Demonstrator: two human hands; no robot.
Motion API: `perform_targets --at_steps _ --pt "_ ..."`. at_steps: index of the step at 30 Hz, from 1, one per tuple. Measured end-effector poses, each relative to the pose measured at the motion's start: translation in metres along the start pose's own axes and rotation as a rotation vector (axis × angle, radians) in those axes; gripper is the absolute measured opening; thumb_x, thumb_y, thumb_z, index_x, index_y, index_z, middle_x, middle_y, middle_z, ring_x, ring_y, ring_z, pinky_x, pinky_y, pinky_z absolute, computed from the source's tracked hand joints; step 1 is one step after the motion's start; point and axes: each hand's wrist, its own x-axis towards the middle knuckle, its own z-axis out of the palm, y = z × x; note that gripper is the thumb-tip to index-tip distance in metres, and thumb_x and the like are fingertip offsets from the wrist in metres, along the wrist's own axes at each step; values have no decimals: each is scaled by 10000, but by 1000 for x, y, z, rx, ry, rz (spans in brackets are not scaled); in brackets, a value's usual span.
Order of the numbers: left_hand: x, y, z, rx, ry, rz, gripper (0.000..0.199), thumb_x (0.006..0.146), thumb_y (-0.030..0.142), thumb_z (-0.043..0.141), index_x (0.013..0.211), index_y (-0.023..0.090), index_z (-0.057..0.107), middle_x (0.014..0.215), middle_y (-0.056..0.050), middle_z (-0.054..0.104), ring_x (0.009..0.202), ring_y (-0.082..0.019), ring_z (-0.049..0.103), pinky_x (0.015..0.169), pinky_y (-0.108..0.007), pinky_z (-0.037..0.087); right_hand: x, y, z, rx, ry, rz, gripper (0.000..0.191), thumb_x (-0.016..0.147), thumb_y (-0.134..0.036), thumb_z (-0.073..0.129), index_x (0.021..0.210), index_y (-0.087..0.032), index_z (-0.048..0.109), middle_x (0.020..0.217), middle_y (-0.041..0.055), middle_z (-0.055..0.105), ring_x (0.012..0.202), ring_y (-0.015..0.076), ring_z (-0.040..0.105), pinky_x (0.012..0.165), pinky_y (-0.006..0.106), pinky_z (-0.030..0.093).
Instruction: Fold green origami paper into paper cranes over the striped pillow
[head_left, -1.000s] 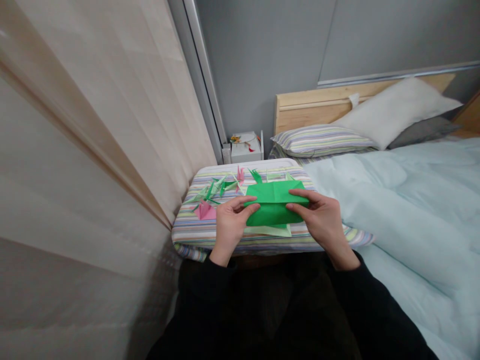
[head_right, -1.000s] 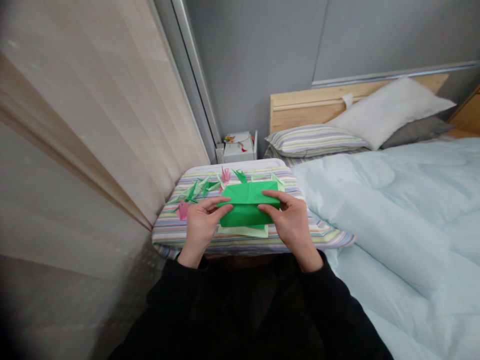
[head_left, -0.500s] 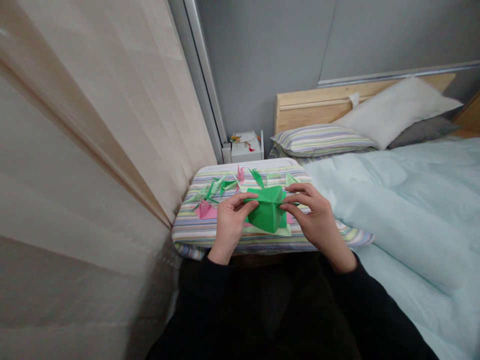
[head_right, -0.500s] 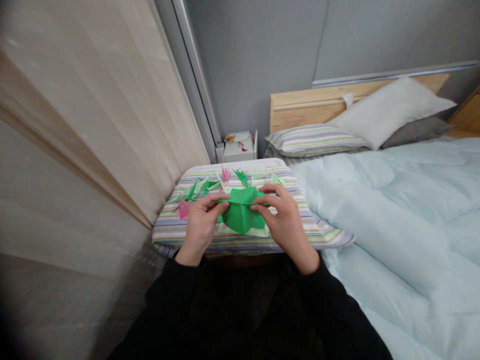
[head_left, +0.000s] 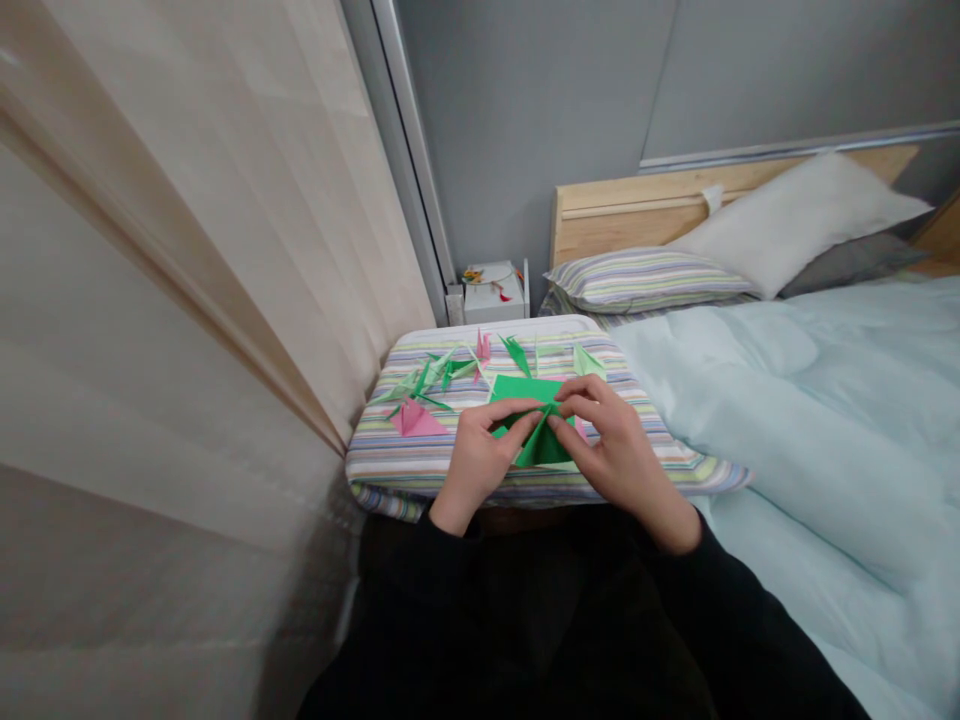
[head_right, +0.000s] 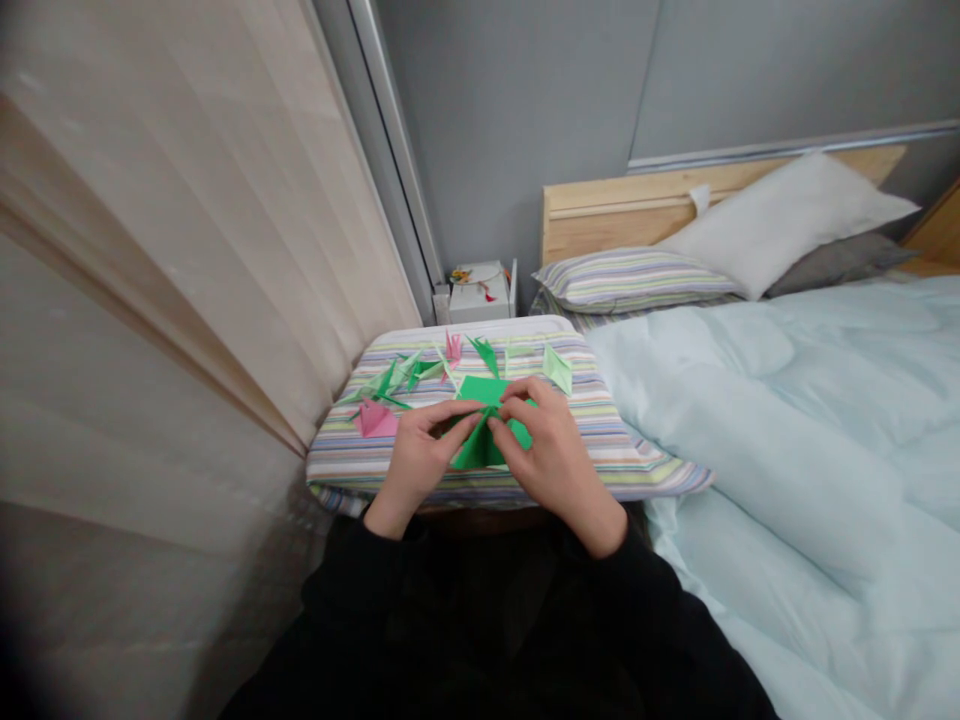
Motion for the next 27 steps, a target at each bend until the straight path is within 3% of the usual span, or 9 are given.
perform_targets --at_steps 7,10,15,22,27 --pt "-5 4 -3 -22 -25 -38 165 823 341 764 861 205 850 872 -61 821 833 -266 741 797 -365 547 1 -3 2 218 60 212 106 882 -267 713 862 -230 617 793 8 671 779 199 633 769 343 492" --pt "-6 8 -3 -26 -53 -34 171 769 332 820 878 203 847 876 -69 816 836 -267 732 808 -366 538 2 -4 2 262 64 226 85 863 -270 731 898 -230 665 776 3 688 764 198 641 758 339 505" --pt "-5 8 1 4 -23 -30 104 739 270 838 815 198 838 828 -67 804 806 -248 720 815 -362 538 3 -7 -1 260 25 211 121 895 -304 694 801 -228 685 751 11 693 762 204 633 764 349 494" --pt "-6 7 4 -4 -14 -69 102 758 279 809 803 190 829 749 -44 777 644 -180 643 604 -284 481 3 -5 2 271 -6 236 153 928 -295 641 799 -215 655 772 10 666 774 188 614 755 325 461" --pt "-6 5 4 -59 57 -106 145 734 308 830 787 175 805 745 -39 755 631 -167 625 583 -273 464 0 2 1 306 -66 292 139 898 -330 664 835 -206 668 790 13 687 788 195 629 758 328 472"
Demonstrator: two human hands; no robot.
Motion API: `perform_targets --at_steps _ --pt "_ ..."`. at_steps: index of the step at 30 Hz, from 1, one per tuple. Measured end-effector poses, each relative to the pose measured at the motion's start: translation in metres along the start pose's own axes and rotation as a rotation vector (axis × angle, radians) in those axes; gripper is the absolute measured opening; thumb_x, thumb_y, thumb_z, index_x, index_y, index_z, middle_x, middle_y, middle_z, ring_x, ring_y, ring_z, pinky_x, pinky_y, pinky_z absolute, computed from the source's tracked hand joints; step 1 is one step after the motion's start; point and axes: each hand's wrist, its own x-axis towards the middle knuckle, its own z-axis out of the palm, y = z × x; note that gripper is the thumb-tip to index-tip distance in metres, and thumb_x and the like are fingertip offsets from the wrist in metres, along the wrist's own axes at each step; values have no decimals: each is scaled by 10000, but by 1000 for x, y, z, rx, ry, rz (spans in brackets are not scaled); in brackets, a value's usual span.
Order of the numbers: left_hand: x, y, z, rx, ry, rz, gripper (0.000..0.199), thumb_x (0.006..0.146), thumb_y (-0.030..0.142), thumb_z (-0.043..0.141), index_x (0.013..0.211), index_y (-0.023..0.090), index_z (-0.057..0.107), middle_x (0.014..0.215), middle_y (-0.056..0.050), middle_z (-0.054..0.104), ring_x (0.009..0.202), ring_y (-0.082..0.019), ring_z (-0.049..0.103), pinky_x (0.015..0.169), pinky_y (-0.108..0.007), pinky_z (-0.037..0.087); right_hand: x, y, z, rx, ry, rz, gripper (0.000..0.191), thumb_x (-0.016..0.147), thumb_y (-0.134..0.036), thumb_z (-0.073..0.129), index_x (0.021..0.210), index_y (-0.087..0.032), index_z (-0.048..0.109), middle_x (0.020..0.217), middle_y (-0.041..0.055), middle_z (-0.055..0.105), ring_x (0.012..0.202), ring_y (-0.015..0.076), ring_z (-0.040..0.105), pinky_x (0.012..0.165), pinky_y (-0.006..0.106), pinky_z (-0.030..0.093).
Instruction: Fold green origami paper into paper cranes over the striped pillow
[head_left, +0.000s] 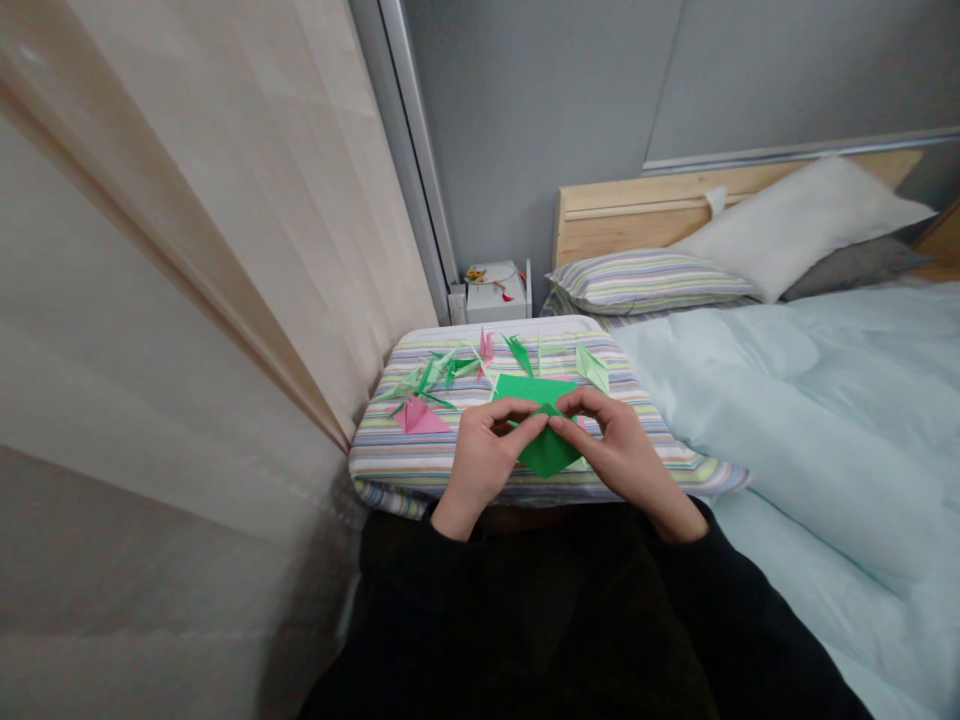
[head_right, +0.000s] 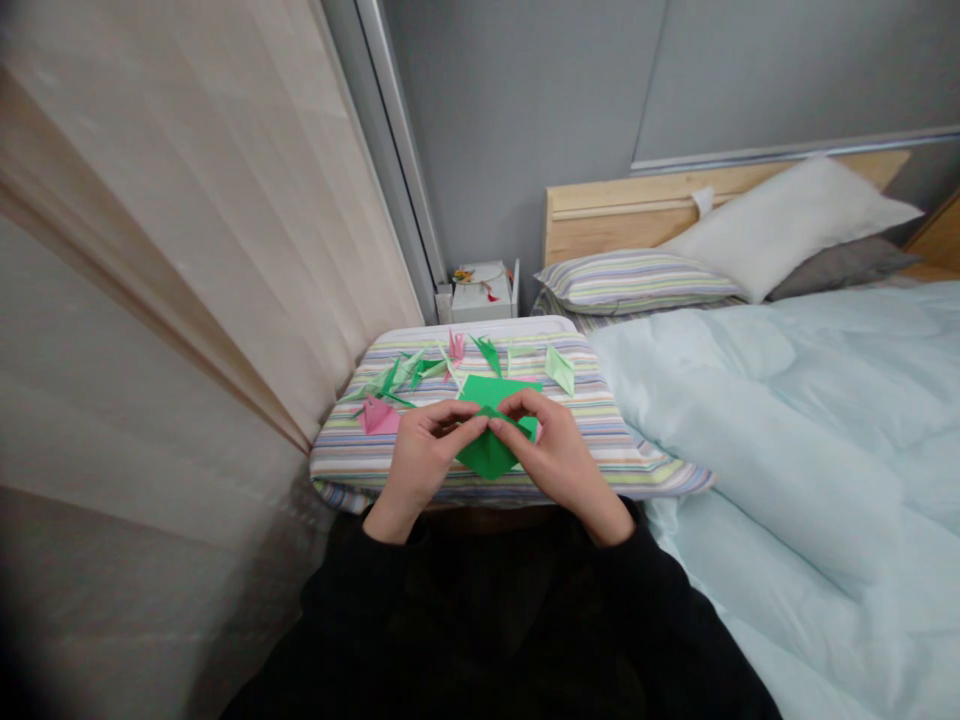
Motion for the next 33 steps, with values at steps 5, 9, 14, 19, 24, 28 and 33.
perform_targets --at_steps 5,9,14,19,24,28,33 --pt "1 0 -1 6 -14 13 145 746 304 819 783 171 774 755 -32 735 672 -164 627 618 -267 468 -2 7 -4 61 -7 89 200 850 -362 708 741 -198 681 714 4 683 721 187 617 721 331 469" --pt "2 1 1 48 -14 30 155 772 319 797 769 169 759 748 -30 729 690 -159 621 622 -258 453 -1 8 -3 70 10 96 189 820 -347 731 709 -196 701 684 2 687 699 185 612 713 334 461" --pt "3 0 1 -21 27 36 167 771 325 793 779 165 744 742 -15 715 687 -145 608 678 -263 479 -1 11 0 187 69 156 186 781 -356 781 712 -195 722 681 8 696 667 171 591 677 326 440" --pt "2 2 -1 -37 -14 -7 165 771 305 773 771 155 703 713 4 651 663 -122 570 653 -245 476 -3 14 1 282 218 187 181 732 -365 827 728 -202 749 681 3 689 638 152 555 630 307 407" --pt "0 6 -1 -43 -53 -24 193 774 313 763 747 151 661 651 22 578 604 -108 526 559 -218 448 -4 12 4 316 198 210 195 696 -375 849 737 -208 758 660 -5 672 635 156 546 611 301 418" --pt "-2 10 -2 -62 -83 13 209 797 305 747 717 155 625 636 29 550 589 -101 518 543 -208 448 -5 12 6 272 155 204 195 729 -383 824 731 -200 756 655 -5 662 624 151 526 606 300 407" --pt "-2 12 -4 -34 -136 51 268 868 335 686 683 158 609 611 28 509 564 -96 495 527 -210 431 -5 11 4 173 132 154 235 798 -398 762 694 -189 738 615 -11 595 610 142 464 587 300 346"
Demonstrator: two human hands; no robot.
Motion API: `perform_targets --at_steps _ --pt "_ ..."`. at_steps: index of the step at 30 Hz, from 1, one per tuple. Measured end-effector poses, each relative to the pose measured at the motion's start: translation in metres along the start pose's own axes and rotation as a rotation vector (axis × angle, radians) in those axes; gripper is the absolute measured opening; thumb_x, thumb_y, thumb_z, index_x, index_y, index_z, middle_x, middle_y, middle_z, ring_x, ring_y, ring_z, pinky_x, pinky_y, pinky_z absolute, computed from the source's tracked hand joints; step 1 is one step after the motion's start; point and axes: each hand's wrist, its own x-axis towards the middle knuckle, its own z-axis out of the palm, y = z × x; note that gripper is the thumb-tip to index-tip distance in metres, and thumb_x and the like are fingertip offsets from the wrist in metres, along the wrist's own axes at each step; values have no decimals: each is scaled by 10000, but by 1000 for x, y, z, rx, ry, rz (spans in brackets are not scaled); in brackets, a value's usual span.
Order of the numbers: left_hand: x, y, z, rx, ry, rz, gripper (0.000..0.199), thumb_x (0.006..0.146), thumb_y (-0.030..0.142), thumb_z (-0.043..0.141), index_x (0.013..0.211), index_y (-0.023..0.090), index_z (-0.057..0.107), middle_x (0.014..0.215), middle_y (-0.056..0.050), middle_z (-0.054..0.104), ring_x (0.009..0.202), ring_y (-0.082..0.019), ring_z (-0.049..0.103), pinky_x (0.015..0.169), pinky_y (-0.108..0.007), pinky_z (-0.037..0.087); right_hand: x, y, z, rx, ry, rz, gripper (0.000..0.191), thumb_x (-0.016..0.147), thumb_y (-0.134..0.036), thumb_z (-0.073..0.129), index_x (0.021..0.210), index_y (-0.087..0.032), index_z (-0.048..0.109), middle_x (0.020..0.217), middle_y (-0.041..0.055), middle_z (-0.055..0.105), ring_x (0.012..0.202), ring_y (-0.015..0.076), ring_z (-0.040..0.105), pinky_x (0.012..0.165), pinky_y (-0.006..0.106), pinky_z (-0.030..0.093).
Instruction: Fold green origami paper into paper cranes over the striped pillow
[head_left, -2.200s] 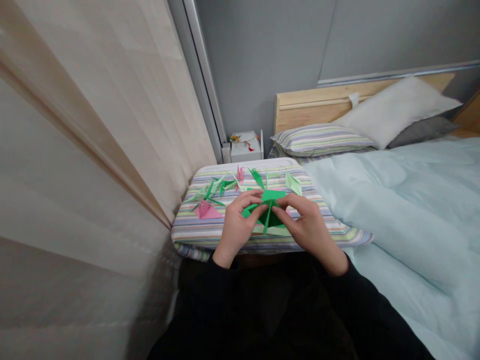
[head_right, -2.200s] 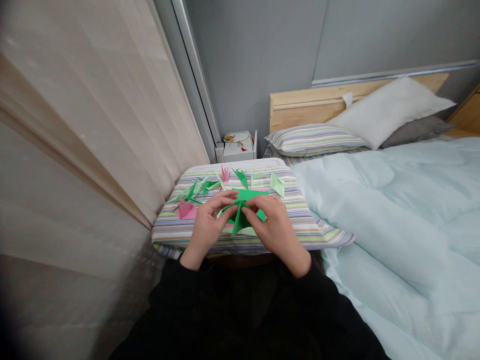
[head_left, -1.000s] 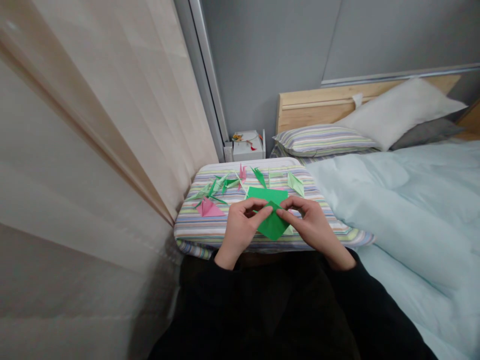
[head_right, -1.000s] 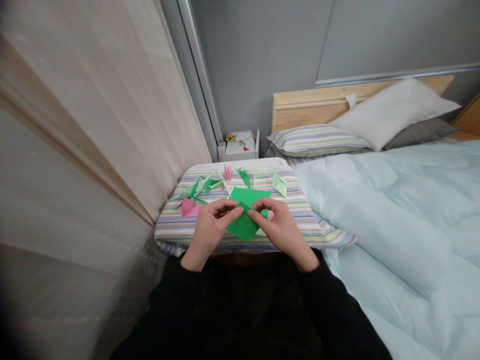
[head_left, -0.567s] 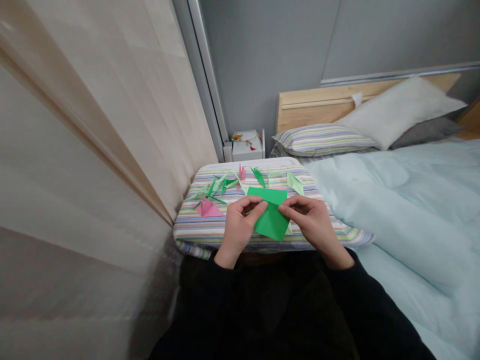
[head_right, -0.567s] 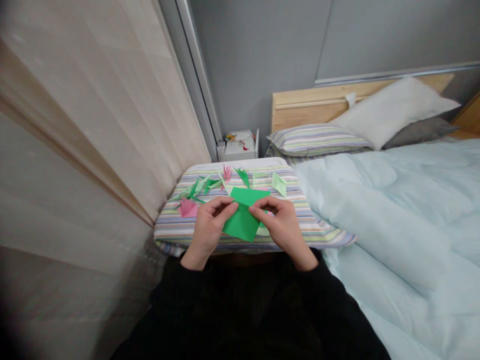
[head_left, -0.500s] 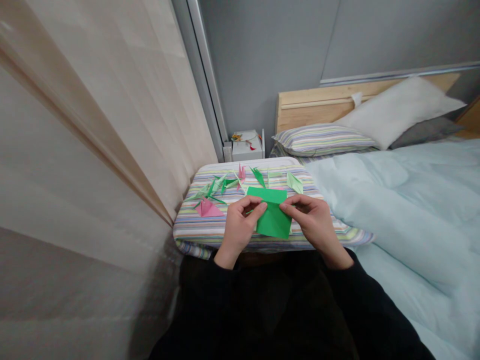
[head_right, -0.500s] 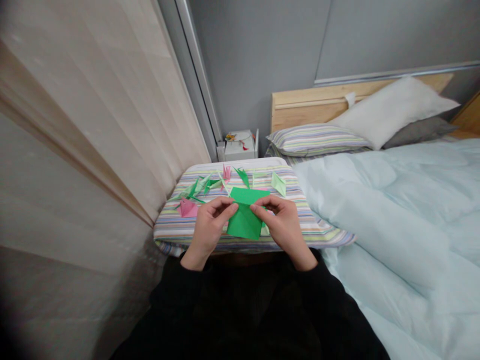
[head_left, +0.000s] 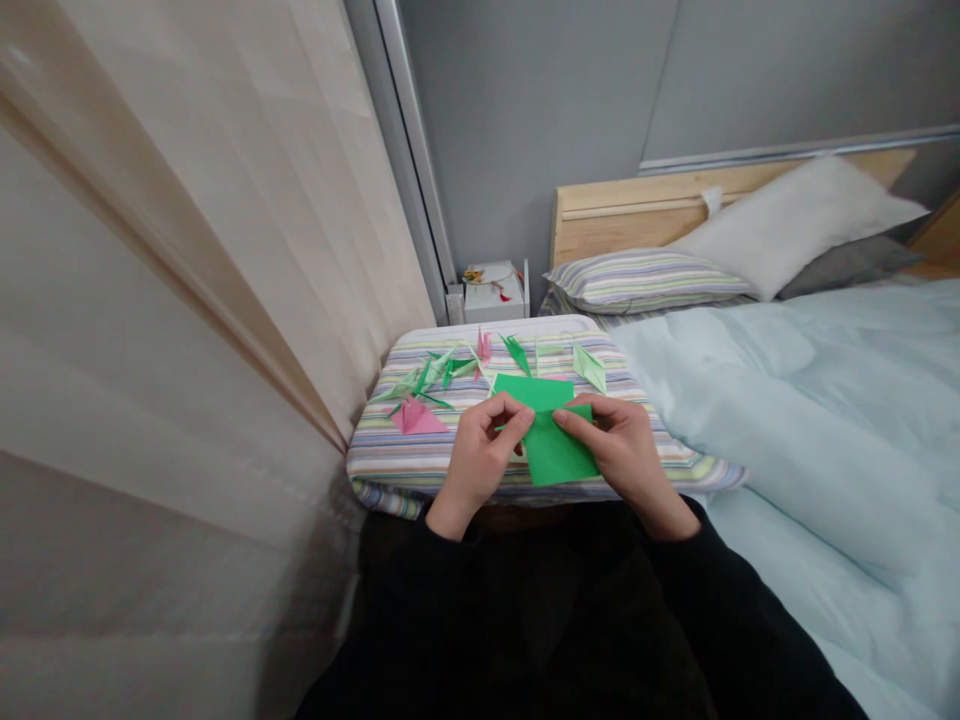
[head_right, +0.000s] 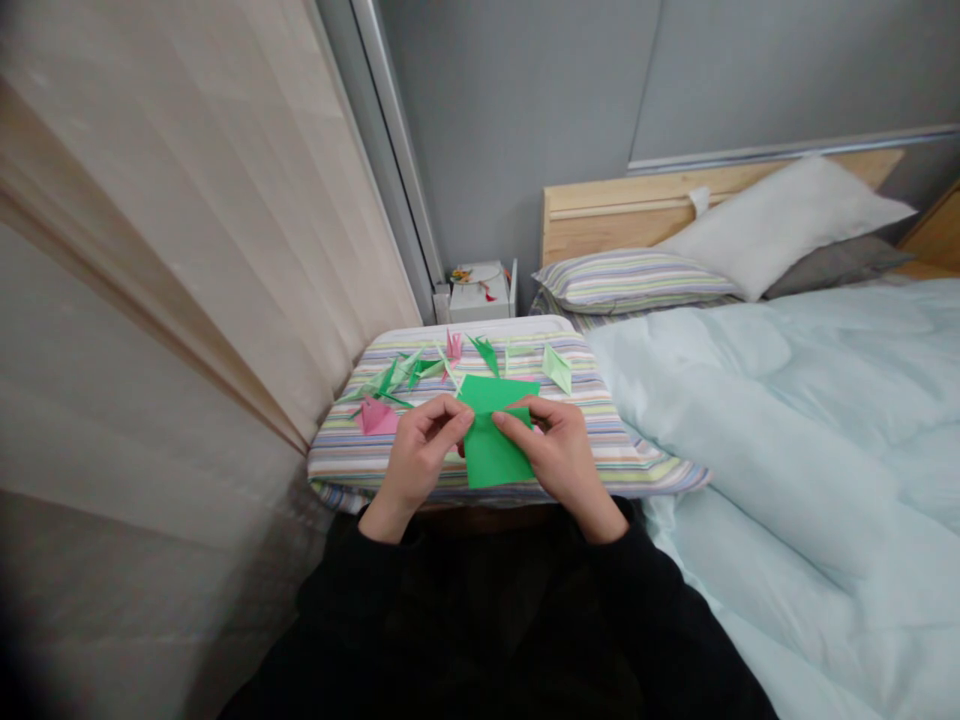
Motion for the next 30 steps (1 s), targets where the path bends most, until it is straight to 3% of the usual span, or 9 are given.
perform_targets --at_steps 12,16,19,23,25,28,30 --pt "1 -7 2 97 36 -17 283 885 348 658 682 174 567 574 43 491 493 -84 445 481 -228 351 4 1 -2 -57 29 -29 457 892 -459 631 557 -203 457 579 -43 310 578 117 293 560 308 215" --pt "2 -10 -1 86 -29 -93 259 828 376 724 729 172 597 581 45 518 482 -91 464 453 -223 376 6 3 -3 -61 38 3 503 880 -495 632 531 -212 405 564 -47 270 569 114 269 543 304 206" --pt "5 -12 -5 74 -49 -118 260 796 366 757 728 162 611 558 44 540 472 -91 500 465 -218 405 5 4 -3 3 -49 85 441 811 -511 710 555 -203 526 548 -43 377 569 120 340 540 289 268" --pt "6 -14 -9 31 60 -119 274 807 380 749 725 163 602 513 39 577 459 -98 546 499 -219 454 3 9 -7 106 -235 202 288 679 -438 847 737 -174 746 672 -1 647 647 161 529 629 309 428" --pt "6 -15 -9 1 74 -142 293 792 393 766 724 165 594 526 34 601 465 -103 567 520 -228 488 4 13 -9 131 -144 206 263 665 -403 871 750 -175 773 675 1 678 639 158 550 643 315 452" --pt "5 -17 -6 -19 -9 -207 322 745 385 809 705 165 578 536 30 614 472 -110 589 516 -230 495 6 20 -6 274 98 191 250 635 -373 906 668 -196 733 639 -14 673 609 143 555 620 302 471" --pt "4 -19 -3 -33 -58 -248 336 722 381 824 692 166 568 529 29 613 470 -116 593 508 -233 493 7 21 0 391 169 195 259 620 -363 917 658 -203 717 655 -14 691 615 145 581 625 304 496"
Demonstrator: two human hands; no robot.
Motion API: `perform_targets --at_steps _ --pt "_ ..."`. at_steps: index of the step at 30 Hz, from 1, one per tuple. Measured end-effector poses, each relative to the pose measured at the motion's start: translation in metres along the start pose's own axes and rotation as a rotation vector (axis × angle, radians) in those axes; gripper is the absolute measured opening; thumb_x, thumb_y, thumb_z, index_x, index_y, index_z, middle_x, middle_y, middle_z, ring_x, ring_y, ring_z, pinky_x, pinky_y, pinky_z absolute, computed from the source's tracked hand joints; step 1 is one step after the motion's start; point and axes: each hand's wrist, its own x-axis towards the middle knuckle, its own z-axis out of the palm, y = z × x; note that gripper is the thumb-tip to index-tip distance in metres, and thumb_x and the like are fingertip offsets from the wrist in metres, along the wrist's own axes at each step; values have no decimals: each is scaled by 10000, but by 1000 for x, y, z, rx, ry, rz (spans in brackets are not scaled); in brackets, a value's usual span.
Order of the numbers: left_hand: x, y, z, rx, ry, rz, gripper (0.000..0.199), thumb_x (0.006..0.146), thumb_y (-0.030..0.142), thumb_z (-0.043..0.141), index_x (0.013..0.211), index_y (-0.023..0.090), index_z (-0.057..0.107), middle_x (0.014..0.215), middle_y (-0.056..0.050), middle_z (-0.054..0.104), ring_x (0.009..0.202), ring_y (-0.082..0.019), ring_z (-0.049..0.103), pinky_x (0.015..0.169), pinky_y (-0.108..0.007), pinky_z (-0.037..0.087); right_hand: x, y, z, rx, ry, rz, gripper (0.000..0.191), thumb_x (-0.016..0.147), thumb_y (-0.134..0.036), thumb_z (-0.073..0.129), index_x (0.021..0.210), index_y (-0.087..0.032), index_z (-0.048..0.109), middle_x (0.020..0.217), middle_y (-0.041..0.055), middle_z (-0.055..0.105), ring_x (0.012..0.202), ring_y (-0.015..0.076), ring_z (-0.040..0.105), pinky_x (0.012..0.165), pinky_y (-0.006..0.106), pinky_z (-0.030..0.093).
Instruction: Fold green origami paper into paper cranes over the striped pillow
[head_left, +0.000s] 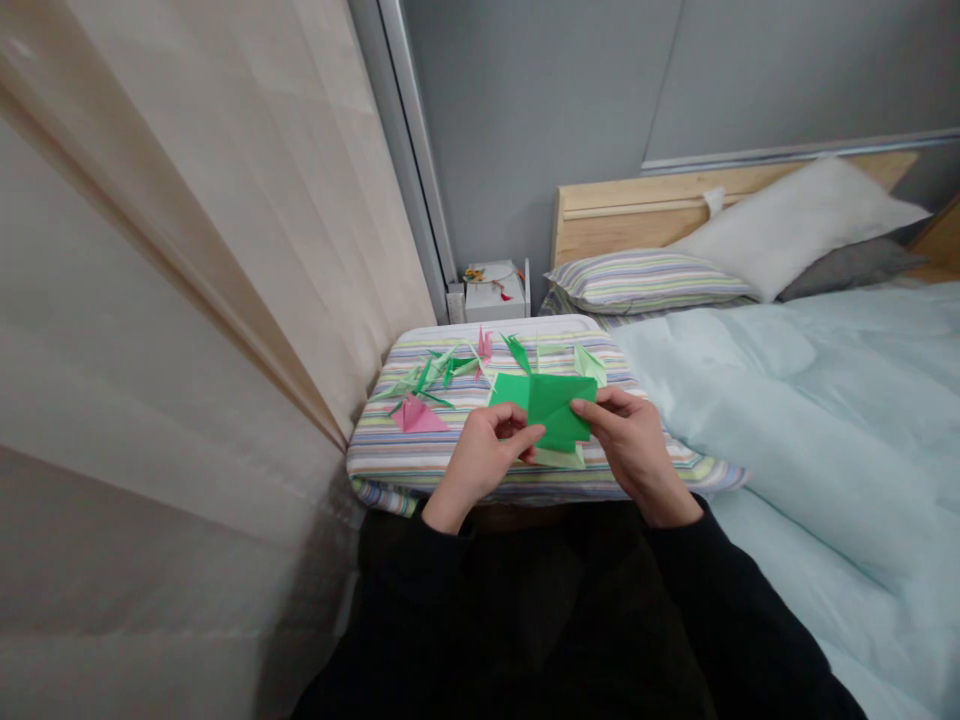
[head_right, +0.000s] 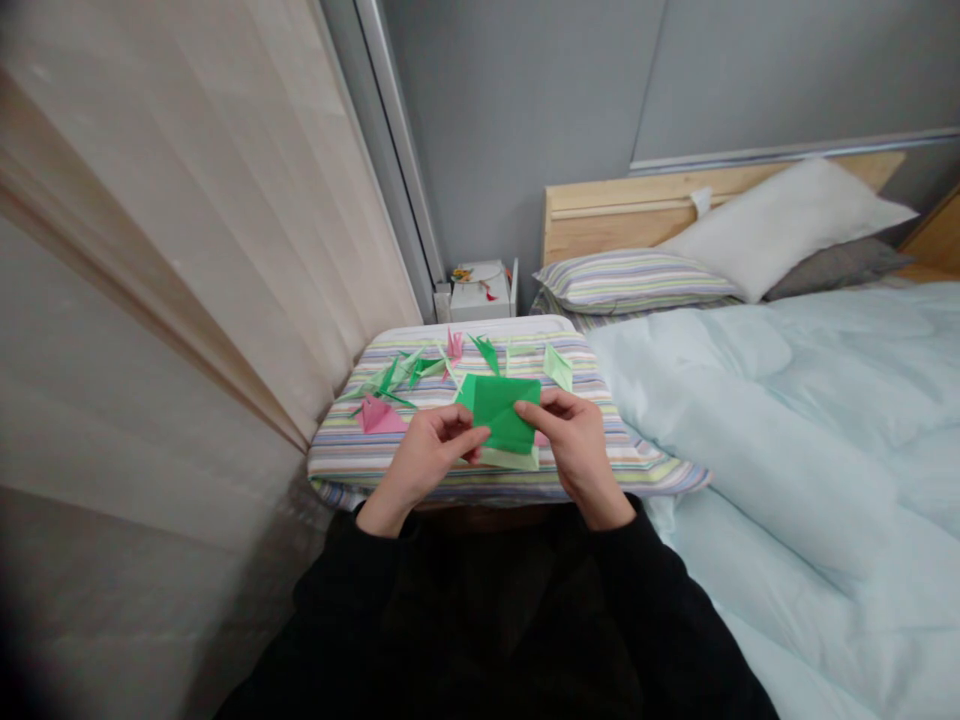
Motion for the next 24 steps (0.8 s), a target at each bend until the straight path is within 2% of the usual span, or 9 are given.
perform_targets --at_steps 4,9,12,15,18,21,24 --pt "0 -2 4 -6 -3 -44 357 704 403 834 672 167 567 492 28 602 445 -123 585 487 -237 480 -2 2 13 56 -82 85 302 590 -349 934 792 -187 779 805 37 779 695 191 674 725 370 566" --pt "-3 0 1 -12 -52 -64 359 689 401 835 652 164 567 490 18 606 433 -123 577 467 -234 467 2 -1 11 28 -53 104 274 593 -358 945 739 -181 794 735 20 762 623 161 629 672 344 537" --pt "-5 -2 -2 -43 -71 -69 372 688 398 834 657 173 539 501 27 598 430 -115 562 463 -235 470 8 0 5 -9 -24 35 264 613 -373 936 630 -183 753 592 -24 659 557 119 527 594 294 452" --pt "-8 -6 -3 -32 -88 -60 377 720 394 820 667 178 516 504 29 598 441 -109 566 484 -230 479 11 1 3 -55 38 -58 330 621 -383 924 528 -188 675 513 -53 545 535 99 437 563 280 379" --pt "-11 -9 -1 -5 -143 -44 329 755 406 808 749 148 603 594 -10 664 527 -131 631 539 -244 523 8 -1 7 -114 45 -88 307 636 -406 898 565 -192 690 549 -37 576 559 114 456 576 289 385" --pt "-12 -10 2 -74 -146 -68 396 739 466 826 887 135 668 718 -44 724 618 -180 704 551 -273 566 3 -8 14 -190 7 -103 303 637 -418 879 569 -196 685 545 -29 575 553 123 455 550 289 368" --pt "-11 -11 3 -112 -140 -120 432 707 495 849 860 133 669 677 -54 730 585 -194 716 503 -257 551 2 -15 18 -250 -28 -142 285 671 -417 855 574 -199 698 536 -21 582 553 130 464 547 290 365"
